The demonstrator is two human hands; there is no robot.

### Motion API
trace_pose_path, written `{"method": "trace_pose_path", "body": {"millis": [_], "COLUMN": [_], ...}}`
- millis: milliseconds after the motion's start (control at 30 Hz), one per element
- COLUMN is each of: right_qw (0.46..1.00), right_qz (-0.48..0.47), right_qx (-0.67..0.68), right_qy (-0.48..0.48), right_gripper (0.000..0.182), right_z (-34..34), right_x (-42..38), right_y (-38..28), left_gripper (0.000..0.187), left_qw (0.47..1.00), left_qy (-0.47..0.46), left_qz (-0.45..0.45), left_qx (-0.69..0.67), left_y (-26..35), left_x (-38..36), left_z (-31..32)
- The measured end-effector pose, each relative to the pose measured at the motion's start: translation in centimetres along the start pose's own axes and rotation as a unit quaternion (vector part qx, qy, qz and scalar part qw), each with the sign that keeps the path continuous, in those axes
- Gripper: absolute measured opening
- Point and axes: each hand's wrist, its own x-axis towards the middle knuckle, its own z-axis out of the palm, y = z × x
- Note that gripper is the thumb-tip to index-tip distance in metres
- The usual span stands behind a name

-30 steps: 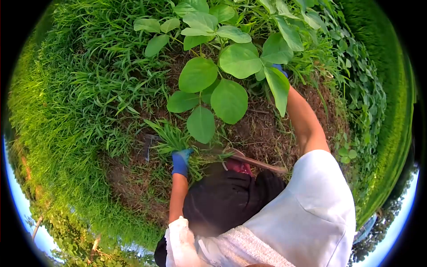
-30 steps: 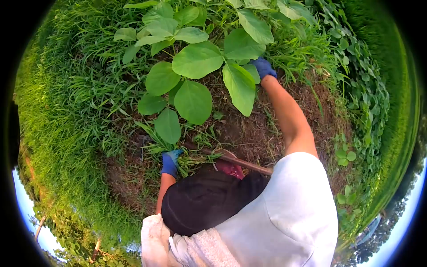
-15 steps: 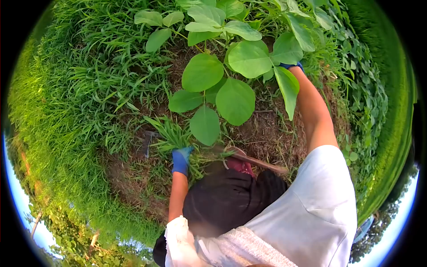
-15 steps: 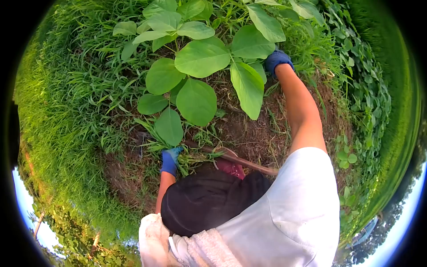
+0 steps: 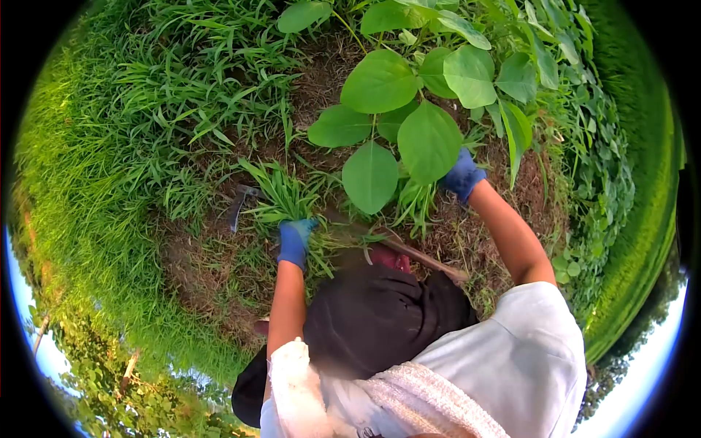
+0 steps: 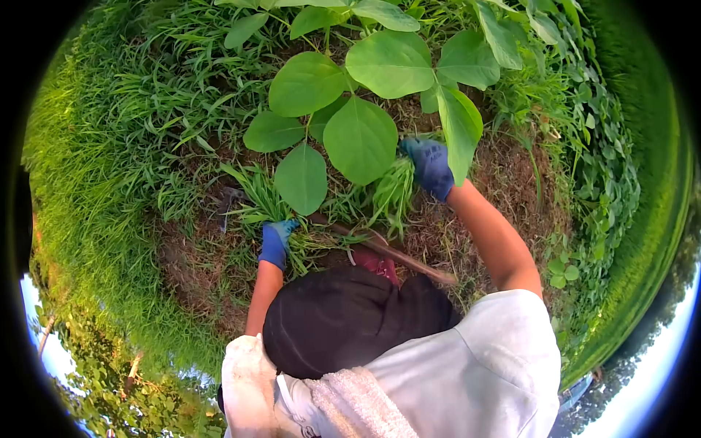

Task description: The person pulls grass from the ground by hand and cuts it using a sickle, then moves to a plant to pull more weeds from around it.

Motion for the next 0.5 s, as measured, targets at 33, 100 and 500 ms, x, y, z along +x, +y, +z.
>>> {"method": "trace_pose_path", "body": {"millis": [33, 100, 500], "right_qw": [0.991, 0.949, 0.994], "right_qz": [0.043, 0.009, 0.074], "right_qx": [0.103, 0.173, -0.078], "right_qy": [0.08, 0.262, 0.008], "right_gripper": [0.042, 0.037, 0.037], "right_z": [-1.0, -2.0, -0.1], "right_x": [1.9, 7.0, 6.9], "right_y": [0.8, 3.1, 5.6], "left_gripper": [0.028, 0.028, 0.021], "left_qw": [0.998, 0.98, 0.995], "left_qy": [-0.033, -0.099, 0.082], "left_qz": [-0.004, 0.001, 0.032], "left_qx": [0.058, 0.17, 0.05], "left_y": [-0.8, -1.1, 0.2], "left_x": [0.4, 0.9, -3.1], "left_z": [-0.9, -1.9, 3.0]}}
